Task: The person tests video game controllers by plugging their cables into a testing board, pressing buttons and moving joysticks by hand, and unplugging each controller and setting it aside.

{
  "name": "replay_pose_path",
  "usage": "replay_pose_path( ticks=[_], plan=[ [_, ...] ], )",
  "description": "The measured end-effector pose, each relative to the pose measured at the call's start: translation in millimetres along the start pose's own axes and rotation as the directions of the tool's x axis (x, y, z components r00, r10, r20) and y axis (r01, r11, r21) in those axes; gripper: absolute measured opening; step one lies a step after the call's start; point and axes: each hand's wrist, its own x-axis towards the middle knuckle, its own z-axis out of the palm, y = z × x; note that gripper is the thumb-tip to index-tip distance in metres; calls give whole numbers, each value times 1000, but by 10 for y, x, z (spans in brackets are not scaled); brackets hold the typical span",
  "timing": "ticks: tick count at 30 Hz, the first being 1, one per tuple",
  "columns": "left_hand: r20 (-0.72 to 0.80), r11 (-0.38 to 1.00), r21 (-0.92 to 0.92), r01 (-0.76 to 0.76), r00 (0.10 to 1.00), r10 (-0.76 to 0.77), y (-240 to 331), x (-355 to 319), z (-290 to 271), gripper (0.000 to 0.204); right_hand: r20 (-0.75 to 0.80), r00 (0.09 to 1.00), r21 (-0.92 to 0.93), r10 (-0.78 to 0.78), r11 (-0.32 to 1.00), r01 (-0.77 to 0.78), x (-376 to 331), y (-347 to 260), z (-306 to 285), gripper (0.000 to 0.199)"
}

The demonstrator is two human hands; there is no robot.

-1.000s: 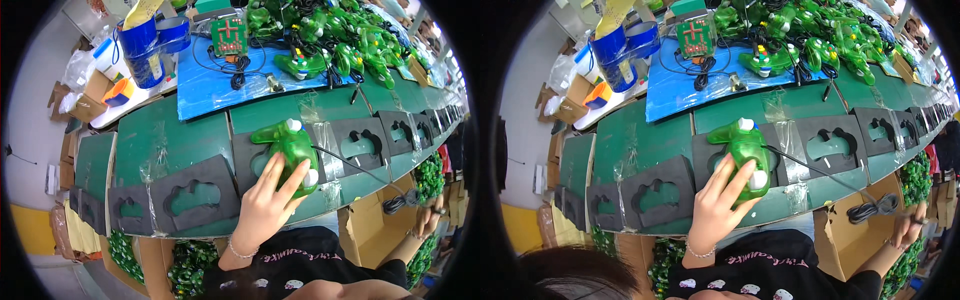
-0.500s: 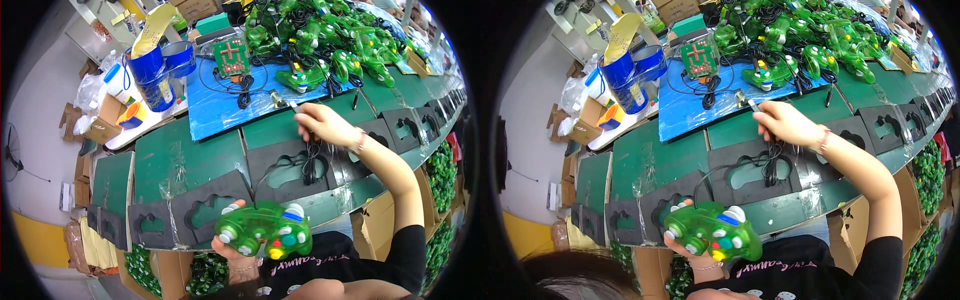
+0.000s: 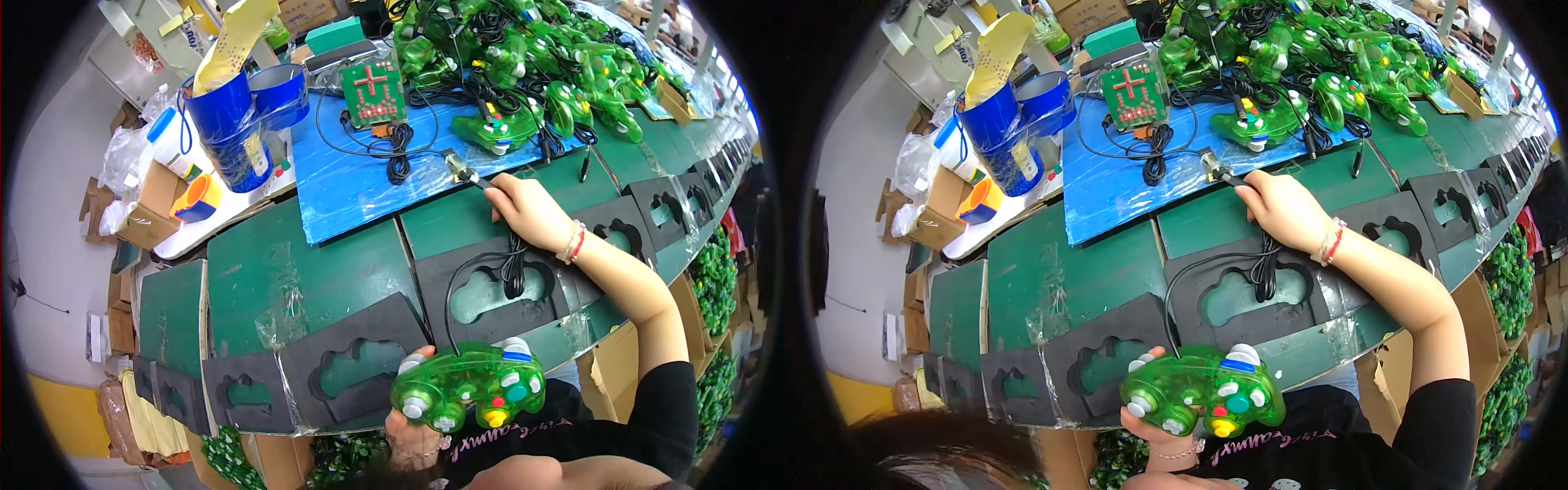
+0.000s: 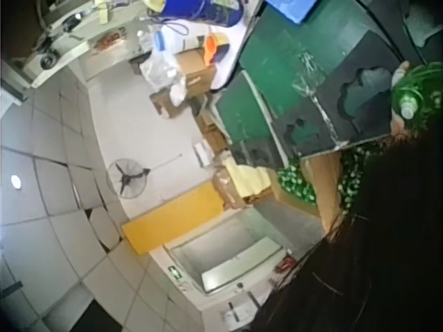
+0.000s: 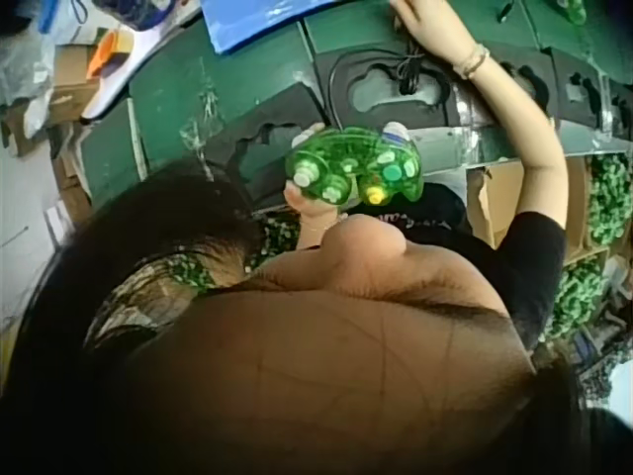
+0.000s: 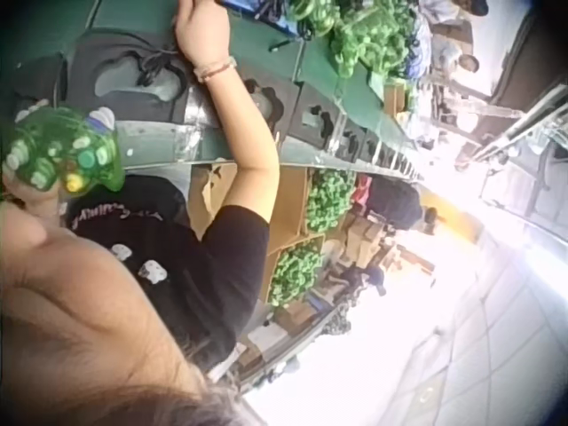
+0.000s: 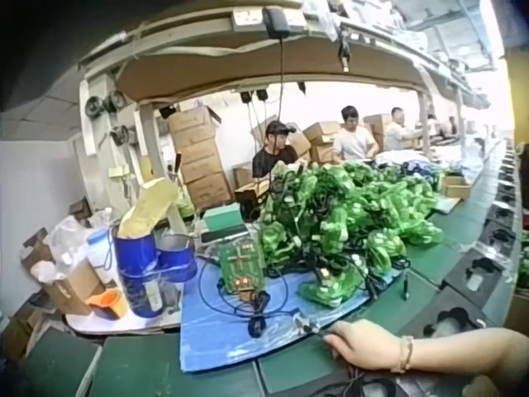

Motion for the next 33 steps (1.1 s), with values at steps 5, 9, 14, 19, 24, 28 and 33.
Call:
replay_pose_path(
  ticks=[5,9,14,19,24,28,33],
  plan=[
    [-11,997,-80,5,1000,-6,-57,-13,49,79,82,996,65,45,997,-50,32,3,9,23],
    [-15,982,-189,-29,1000,27,-90,-11,83,85,111,987,140,114,982,-130,42,-12,1,23],
    [-4,977,-186,-106,994,107,-183,-10,79,87,121,984,136,131,980,-147,46,-9,-7,25],
    [1,993,-88,-82,997,82,-208,-21,56,86,341,920,342,191,887,-311,137,49,-18,31],
    [-139,953,-300,-34,990,-9,-138,-46,130,91,430,883,464,190,792,-396,208,29,1,34],
    [-32,634,-773,20,997,-70,-131,3,172,96,405,898,461,173,809,-364,260,26,71,34],
    [35,958,-285,38,999,-29,-151,73,203,81,297,942,402,155,875,-270,235,119,150,35]
  ],
)
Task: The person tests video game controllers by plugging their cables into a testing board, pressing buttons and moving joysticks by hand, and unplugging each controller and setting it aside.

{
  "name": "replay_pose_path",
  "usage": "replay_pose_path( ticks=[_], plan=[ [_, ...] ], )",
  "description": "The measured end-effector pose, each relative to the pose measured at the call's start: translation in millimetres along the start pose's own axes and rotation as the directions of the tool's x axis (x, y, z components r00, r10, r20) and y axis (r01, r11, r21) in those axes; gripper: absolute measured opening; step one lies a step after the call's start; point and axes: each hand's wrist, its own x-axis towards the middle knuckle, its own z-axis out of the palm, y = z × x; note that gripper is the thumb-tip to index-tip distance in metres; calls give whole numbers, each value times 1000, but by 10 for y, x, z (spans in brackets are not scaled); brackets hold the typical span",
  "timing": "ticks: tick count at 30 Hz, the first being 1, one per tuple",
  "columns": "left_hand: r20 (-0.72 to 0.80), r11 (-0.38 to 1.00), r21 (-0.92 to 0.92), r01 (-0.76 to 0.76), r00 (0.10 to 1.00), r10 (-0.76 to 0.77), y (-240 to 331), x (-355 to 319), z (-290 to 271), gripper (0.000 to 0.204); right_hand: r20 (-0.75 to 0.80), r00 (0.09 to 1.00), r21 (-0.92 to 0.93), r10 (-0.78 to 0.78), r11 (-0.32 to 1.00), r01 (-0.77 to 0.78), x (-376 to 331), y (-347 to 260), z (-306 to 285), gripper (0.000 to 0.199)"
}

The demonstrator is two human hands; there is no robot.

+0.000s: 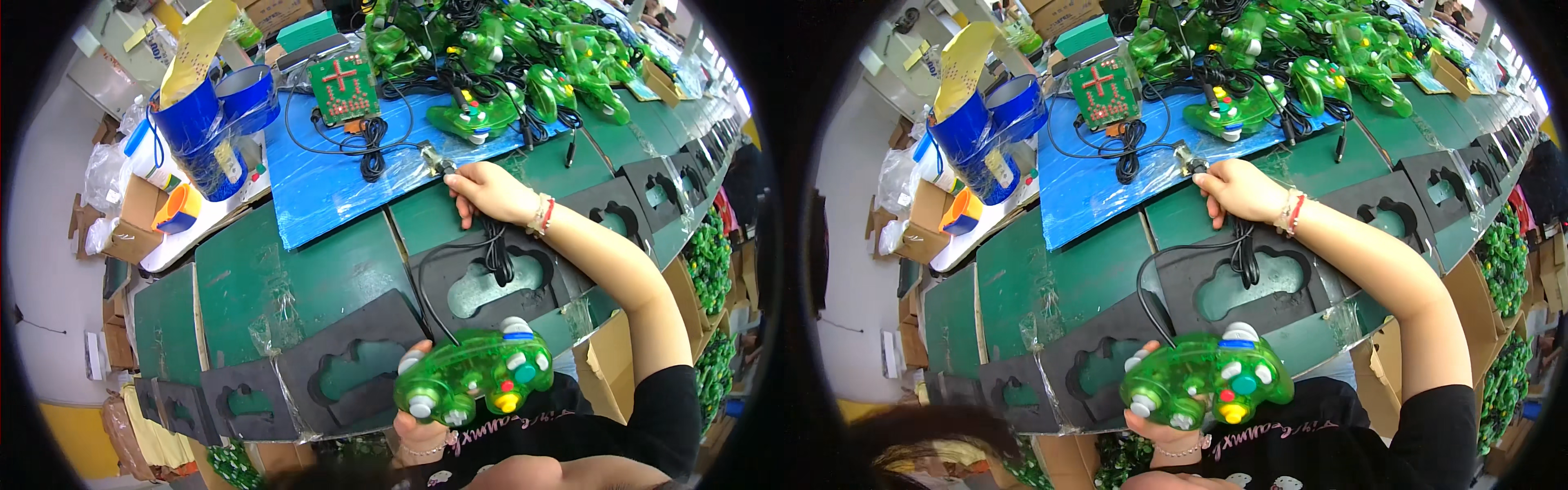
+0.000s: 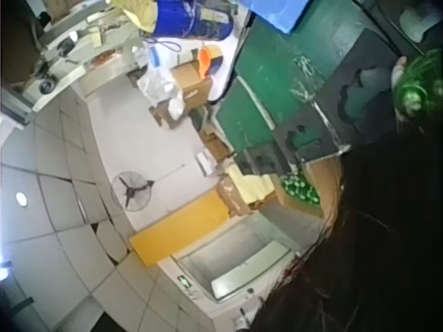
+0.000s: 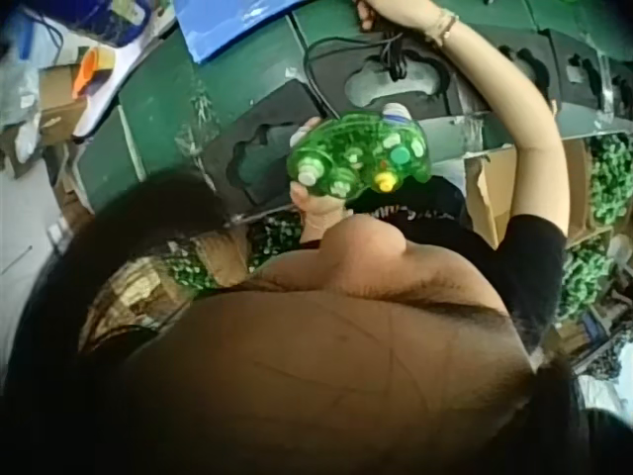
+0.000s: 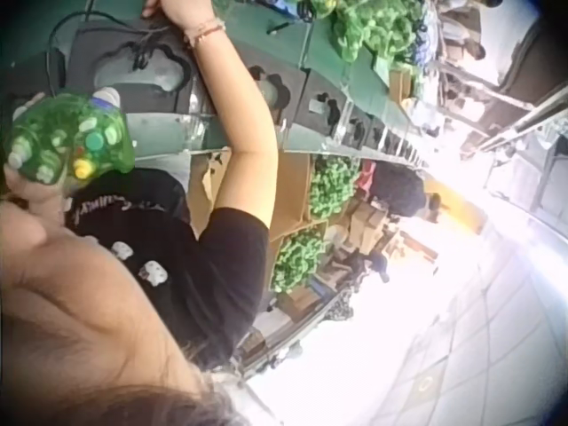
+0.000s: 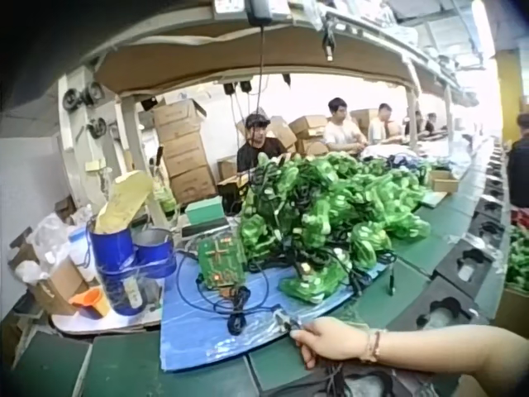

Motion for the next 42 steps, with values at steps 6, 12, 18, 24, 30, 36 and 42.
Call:
replay_pose_path(
  ticks=[6,12,18,24,30,36,42],
  plan=[
    [-170,998,60,0,985,10,88,52,159,87,-191,850,-756,-491,625,192,-224,-272,-8,26],
    [-146,984,-21,-175,975,170,217,72,331,76,32,795,23,-606,796,605,-1481,-479,177,62],
    [-26,841,535,-79,994,110,135,136,321,77,-159,968,572,-192,781,249,-1880,-186,496,90],
    [64,632,762,-143,987,146,229,108,233,62,-144,974,645,-172,731,224,-1770,-92,540,70],
    [5,638,764,-98,989,146,241,154,185,66,-109,960,533,-257,800,274,-1617,-37,553,71],
    [-47,598,796,-93,976,214,172,181,170,63,-100,956,502,-276,816,288,-1600,20,507,64],
    [-27,572,815,-96,979,202,141,130,158,59,-29,961,507,-275,824,252,-1628,64,440,57]
  ],
)
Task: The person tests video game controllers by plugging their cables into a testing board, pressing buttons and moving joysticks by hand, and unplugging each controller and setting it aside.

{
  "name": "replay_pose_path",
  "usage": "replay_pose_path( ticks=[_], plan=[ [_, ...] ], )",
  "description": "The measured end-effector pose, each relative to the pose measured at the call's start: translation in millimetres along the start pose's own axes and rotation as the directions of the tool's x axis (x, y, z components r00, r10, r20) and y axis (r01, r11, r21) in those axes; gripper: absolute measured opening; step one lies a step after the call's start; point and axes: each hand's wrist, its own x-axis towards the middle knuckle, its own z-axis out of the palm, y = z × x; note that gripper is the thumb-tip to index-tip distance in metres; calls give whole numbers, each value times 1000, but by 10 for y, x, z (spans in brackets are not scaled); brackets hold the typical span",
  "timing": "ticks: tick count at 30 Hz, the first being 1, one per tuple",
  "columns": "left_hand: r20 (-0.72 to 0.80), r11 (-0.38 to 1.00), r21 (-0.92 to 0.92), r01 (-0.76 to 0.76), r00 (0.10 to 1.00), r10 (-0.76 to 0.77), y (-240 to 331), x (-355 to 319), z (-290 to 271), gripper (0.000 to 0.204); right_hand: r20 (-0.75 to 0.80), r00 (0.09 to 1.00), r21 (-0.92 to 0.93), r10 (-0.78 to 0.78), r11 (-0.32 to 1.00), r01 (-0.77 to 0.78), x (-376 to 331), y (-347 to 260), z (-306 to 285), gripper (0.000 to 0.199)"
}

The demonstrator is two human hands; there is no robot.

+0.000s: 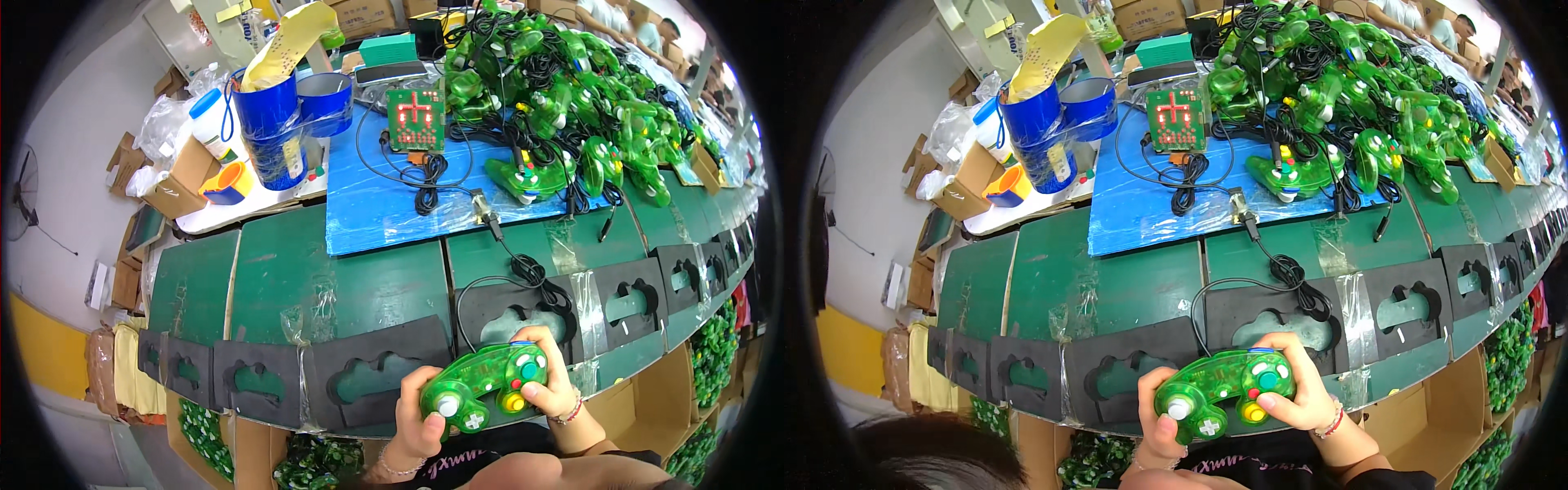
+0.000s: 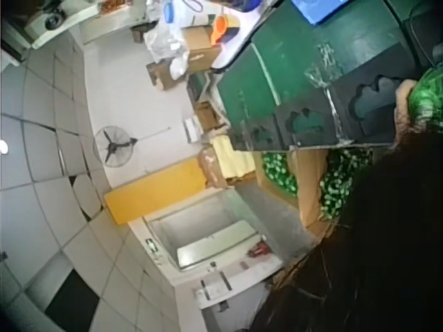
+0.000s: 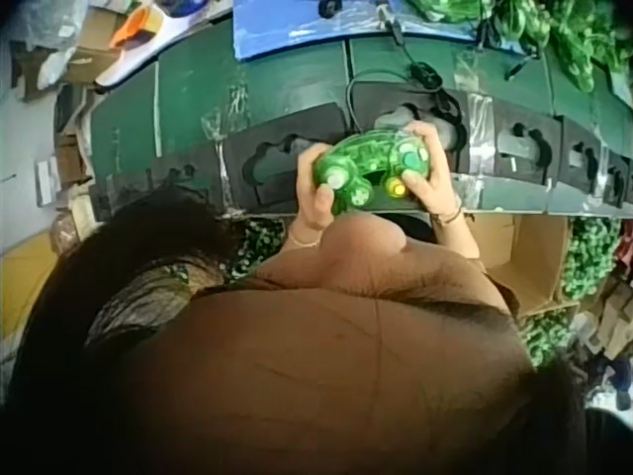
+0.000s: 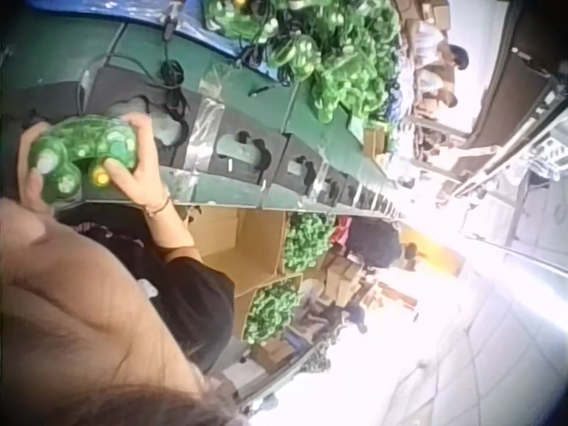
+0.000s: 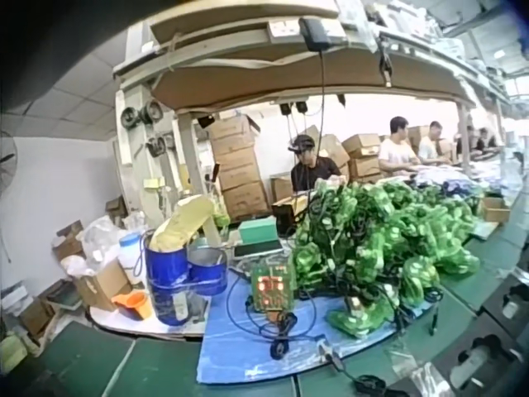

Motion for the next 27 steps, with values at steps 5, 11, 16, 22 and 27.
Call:
replay_pose_path(
  ticks=[5,11,16,22,27],
  plan=[
    [4,999,-43,11,1000,-10,-43,-44,23,60,2,1000,-23,-6,1000,6,-8,4,-16,56],
    [-5,999,-39,-9,1000,8,-32,-52,53,61,-2,999,-58,-49,997,49,-16,-3,-38,57],
    [-24,999,-43,11,1000,-12,6,-47,85,64,-8,997,-44,-78,996,77,-16,-9,-49,56],
    [-39,993,-114,23,999,-28,21,-55,166,71,5,997,-61,-81,995,81,-38,-6,-76,57],
    [-54,1000,-13,-29,998,28,47,-20,185,70,42,995,-14,-94,995,95,-46,-23,-99,58]
  ],
)
